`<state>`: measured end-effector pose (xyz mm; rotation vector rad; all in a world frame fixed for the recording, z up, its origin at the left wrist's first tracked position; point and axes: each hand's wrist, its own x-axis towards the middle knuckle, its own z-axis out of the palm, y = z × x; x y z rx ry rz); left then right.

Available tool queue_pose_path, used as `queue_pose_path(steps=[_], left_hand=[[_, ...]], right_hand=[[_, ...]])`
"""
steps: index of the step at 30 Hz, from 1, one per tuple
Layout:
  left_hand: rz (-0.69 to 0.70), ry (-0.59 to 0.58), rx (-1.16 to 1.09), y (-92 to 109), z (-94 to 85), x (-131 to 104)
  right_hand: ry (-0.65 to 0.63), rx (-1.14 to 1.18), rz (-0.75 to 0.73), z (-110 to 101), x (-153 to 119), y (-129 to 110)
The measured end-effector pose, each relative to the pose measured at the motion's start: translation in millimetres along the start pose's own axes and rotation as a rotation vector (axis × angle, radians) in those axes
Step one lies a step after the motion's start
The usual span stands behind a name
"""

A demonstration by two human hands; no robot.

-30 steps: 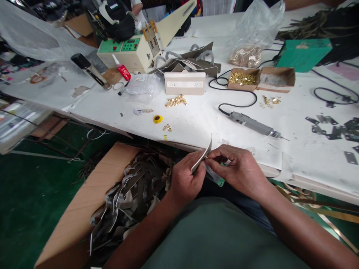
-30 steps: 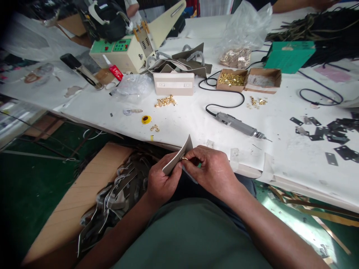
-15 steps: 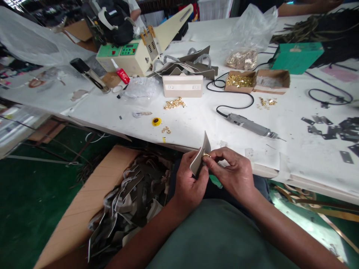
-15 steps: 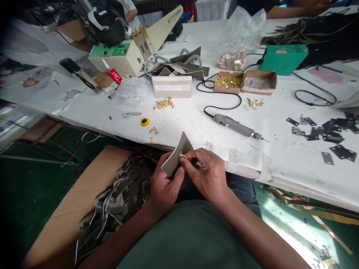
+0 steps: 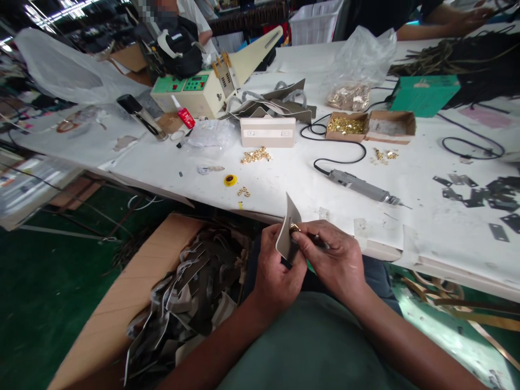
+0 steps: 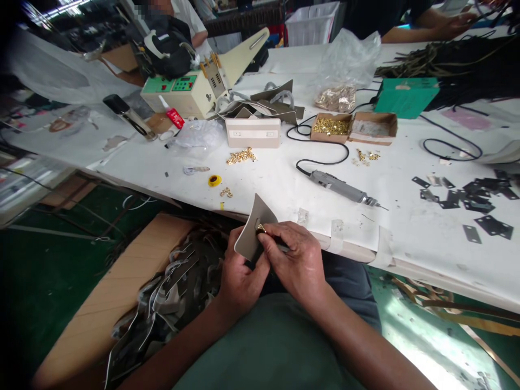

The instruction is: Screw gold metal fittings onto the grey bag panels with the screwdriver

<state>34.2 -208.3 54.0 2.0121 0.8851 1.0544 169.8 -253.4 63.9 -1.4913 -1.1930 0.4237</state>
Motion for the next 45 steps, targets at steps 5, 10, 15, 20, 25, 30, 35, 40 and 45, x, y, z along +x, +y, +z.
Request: queue_pose_path(steps=[5, 10, 15, 20, 25, 30, 35, 40, 45], left_hand=[[0.041, -0.039, 0.018, -2.8, -2.7, -4.4], [0.008, -0.089, 0.194, 7.0, -1.4, -7.3], [-0.023, -0.127, 0.352, 14.3, 0.7, -11.5], [0.111, -0.18, 0.343, 6.0, -5.0, 3.3], [0.13, -0.124, 0.185, -22.6, -2.8, 44.3], [-0.236, -0.102, -0.161, -53.1, 19.5, 72.7], [-0.557, -0.291, -0.419, -65.1, 28.8, 91.9], [-0.543, -0.383, -0.386, -73.5, 32.3, 111.7], [-0.523, -0.401, -0.283, -85.0, 46.5, 124.2]], right_hand=[[-0.132, 0.058, 0.01, -3.4, -7.5, -7.9], [-0.116, 0.107, 0.109, -3.0, -10.6, -13.8], [-0.117, 0.201, 0.224, -6.2, -10.0, -21.1], [-0.075, 0.391, 0.449, -11.1, -1.0, -1.0], [-0.092, 0.648, 0.631, -13.8, 19.4, 32.6], [-0.151, 0.663, 0.72, -19.7, 37.3, 53.0], [-0.244, 0.593, 0.782, -27.2, 51.9, 70.6], [-0.3, 0.524, 0.805, -29.0, 67.7, 88.6], [-0.325, 0.355, 0.823, -28.8, 87.4, 100.2]])
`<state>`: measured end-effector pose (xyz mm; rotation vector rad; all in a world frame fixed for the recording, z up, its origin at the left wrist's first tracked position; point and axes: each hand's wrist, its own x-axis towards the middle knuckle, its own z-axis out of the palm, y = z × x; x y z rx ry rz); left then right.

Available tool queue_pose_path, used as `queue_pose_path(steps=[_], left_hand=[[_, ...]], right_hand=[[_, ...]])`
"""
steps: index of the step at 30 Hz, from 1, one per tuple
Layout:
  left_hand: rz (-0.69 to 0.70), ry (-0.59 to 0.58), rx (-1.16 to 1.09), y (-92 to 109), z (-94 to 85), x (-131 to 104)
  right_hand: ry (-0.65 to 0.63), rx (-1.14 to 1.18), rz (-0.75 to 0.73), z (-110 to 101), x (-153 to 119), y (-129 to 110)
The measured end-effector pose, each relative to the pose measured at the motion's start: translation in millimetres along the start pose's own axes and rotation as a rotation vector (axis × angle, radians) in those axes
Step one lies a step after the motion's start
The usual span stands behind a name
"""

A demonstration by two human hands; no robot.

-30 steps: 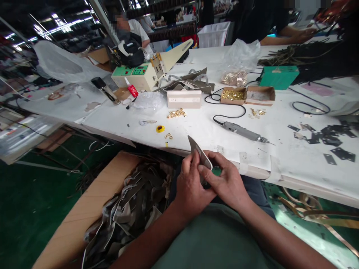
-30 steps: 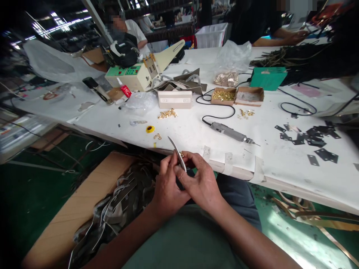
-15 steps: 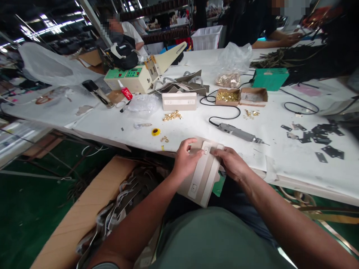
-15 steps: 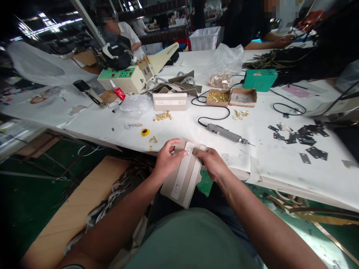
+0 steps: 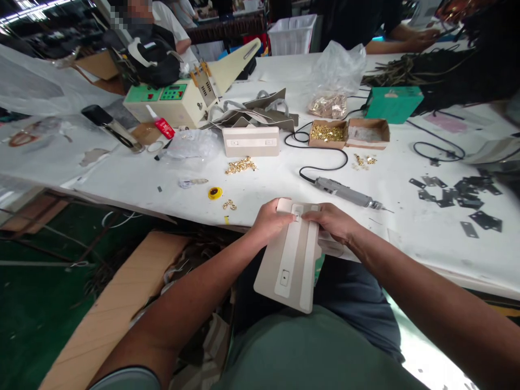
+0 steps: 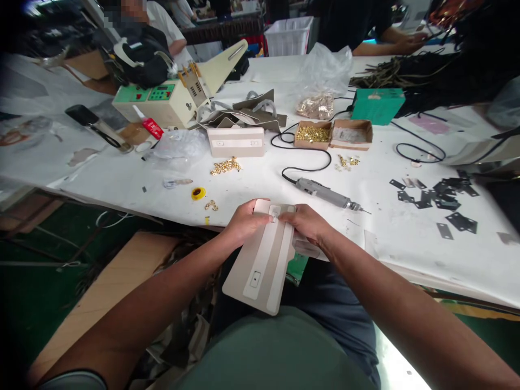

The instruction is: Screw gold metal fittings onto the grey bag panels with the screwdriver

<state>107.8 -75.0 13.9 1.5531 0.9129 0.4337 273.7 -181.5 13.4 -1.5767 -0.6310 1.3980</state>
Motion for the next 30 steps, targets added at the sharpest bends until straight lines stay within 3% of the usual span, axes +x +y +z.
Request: queue_pose_path(steps=[10, 17, 20, 24, 27, 30], left_hand=[[0.014, 0.041, 0.284, -0.1, 8.6, 18.9], [0.05, -0.005, 0.376, 1.0, 9.4, 26.2], [0.153, 0.027, 0.489, 5.2, 8.4, 20.3], [0.387, 0.112, 0.674, 2.9, 3.2, 11.6], [0.539, 0.037, 0.716, -5.2, -0.9, 12.8], [0.555, -0.011, 0.714, -11.4, -2.6, 16.8]], right_hand=[[0.095, -0.567, -0.041, -12.4, 26.4, -10.3], [0.113, -0.628, -0.023, -10.2, 32.0, -15.3], [0.105, -0.691, -0.001, -7.0, 30.3, -20.6], [0.125, -0.757, -0.027, -4.3, 29.8, -26.4], [0.137, -0.767, -0.039, -4.7, 31.5, -27.2], [0.125, -0.769, -0.047, -4.8, 31.5, -27.3]])
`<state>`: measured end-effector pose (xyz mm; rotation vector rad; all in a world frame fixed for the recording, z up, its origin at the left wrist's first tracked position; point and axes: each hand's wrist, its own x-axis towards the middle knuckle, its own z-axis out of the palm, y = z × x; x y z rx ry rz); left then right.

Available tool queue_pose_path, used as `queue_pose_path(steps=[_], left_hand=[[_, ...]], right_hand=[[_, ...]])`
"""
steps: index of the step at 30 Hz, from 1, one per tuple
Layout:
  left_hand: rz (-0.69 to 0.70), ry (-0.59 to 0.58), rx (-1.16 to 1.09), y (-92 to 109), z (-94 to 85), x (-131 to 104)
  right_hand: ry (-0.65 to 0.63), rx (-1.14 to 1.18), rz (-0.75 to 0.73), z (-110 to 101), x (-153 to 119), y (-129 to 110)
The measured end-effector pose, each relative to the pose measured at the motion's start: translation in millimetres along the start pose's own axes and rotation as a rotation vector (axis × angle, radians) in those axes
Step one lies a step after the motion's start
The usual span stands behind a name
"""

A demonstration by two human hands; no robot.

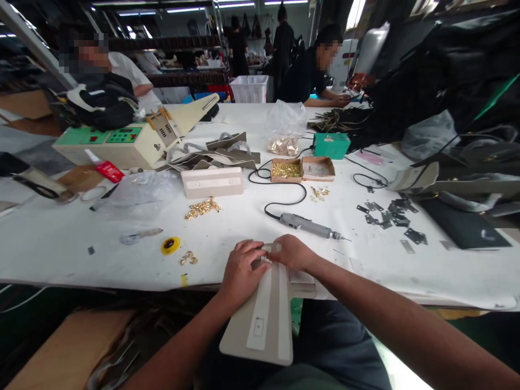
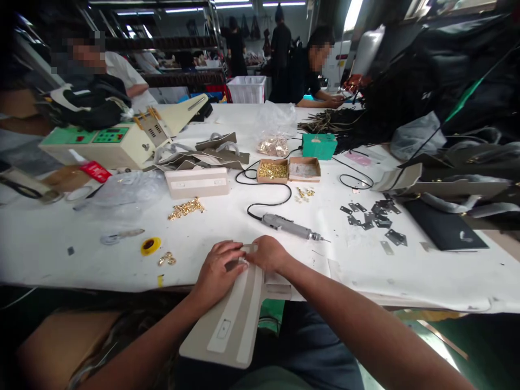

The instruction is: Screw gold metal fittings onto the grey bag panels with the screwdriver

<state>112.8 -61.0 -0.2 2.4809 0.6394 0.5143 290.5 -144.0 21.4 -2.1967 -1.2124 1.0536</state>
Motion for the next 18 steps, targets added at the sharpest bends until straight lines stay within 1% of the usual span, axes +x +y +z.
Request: queue_pose_path(steps=[5, 7, 9, 11, 14, 16, 18], left_hand=[[-0.042, -0.022, 0.022, -2.7, 1.4, 0.8], [-0.046, -0.034, 0.037, -1.7, 0.5, 1.3], [-0.044, -0.037, 0.045, -1.2, -0.7, 2.1], [-0.037, -0.034, 0.044, -1.7, -1.5, 2.9], [-0.028, -0.031, 0.041, -4.6, -1.7, 3.3], [-0.023, -0.03, 0.038, -7.2, -1.1, 3.1], [-0.029, -0.032, 0.035, -9.8, 0.0, 3.0]], right_hand=[[0.02, -0.035, -0.036, -2.4, -4.5, -1.9], [0.055, -0.057, -0.051, -7.4, -7.9, 1.0], [0.114, -0.052, -0.061, -17.3, -12.3, 8.7], [0.2, -0.008, -0.078, -33.4, -16.6, 21.4], [0.356, 0.05, -0.079, -66.5, -18.6, 47.5], [0.451, 0.021, -0.015, -90.5, -14.8, 67.9], [0.516, -0.06, 0.079, -112.9, -7.6, 89.5]])
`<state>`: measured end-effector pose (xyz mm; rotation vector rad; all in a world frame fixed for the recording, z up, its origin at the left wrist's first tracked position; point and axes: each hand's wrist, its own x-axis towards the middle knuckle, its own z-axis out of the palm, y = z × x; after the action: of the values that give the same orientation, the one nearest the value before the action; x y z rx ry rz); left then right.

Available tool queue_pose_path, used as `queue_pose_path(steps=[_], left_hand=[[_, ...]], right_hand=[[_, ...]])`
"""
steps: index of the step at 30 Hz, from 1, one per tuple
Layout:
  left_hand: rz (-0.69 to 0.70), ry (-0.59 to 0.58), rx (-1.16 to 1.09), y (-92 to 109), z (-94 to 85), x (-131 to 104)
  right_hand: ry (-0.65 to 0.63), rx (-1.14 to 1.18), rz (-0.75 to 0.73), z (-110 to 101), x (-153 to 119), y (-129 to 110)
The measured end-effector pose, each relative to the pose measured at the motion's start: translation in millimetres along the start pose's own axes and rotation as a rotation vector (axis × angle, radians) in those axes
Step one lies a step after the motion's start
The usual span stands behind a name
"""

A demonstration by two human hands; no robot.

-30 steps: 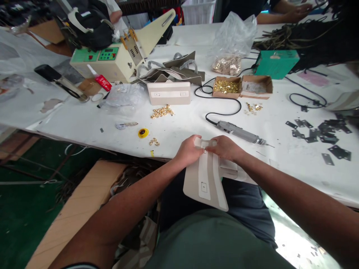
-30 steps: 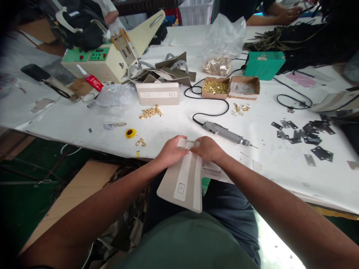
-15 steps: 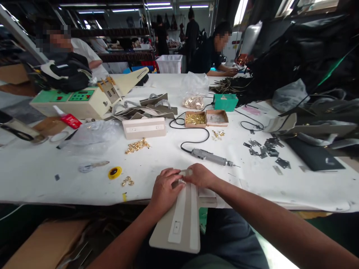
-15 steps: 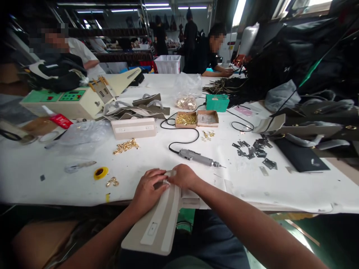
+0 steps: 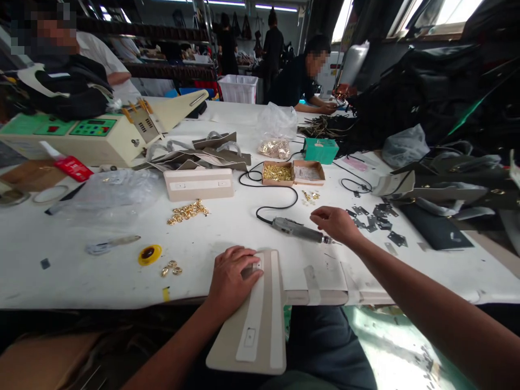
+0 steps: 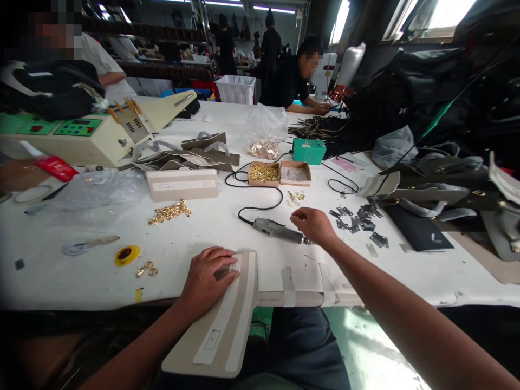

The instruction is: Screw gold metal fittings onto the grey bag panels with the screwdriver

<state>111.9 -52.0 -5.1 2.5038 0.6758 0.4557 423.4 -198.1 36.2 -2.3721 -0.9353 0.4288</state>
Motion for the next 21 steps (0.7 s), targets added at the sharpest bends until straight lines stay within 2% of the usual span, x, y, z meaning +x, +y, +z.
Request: queue_pose_path(steps=[3, 6, 12, 15, 21], left_hand=[[-0.008, -0.001, 0.005, -3.4, 2.2, 0.3], [0.011, 0.008, 0.015, -5.4, 4.0, 0.9], [0.051, 0.03, 0.051, -9.0, 5.5, 2.7], [0.058, 0.026, 0.059, -11.3, 6.1, 3.0], [0.067, 0.031, 0.069, -10.7, 6.6, 3.4]], right_hand=[[0.045, -0.118, 0.072, -17.5, 25.0, 32.3], [0.041, -0.169, 0.12, -36.9, 38.6, 62.1], [-0.021, -0.294, 0.104, -74.3, 30.4, 105.3], [-0.045, -0.368, 0.073, -78.7, 17.7, 119.7], [-0.054, -0.454, 0.058, -72.7, -0.8, 135.7]])
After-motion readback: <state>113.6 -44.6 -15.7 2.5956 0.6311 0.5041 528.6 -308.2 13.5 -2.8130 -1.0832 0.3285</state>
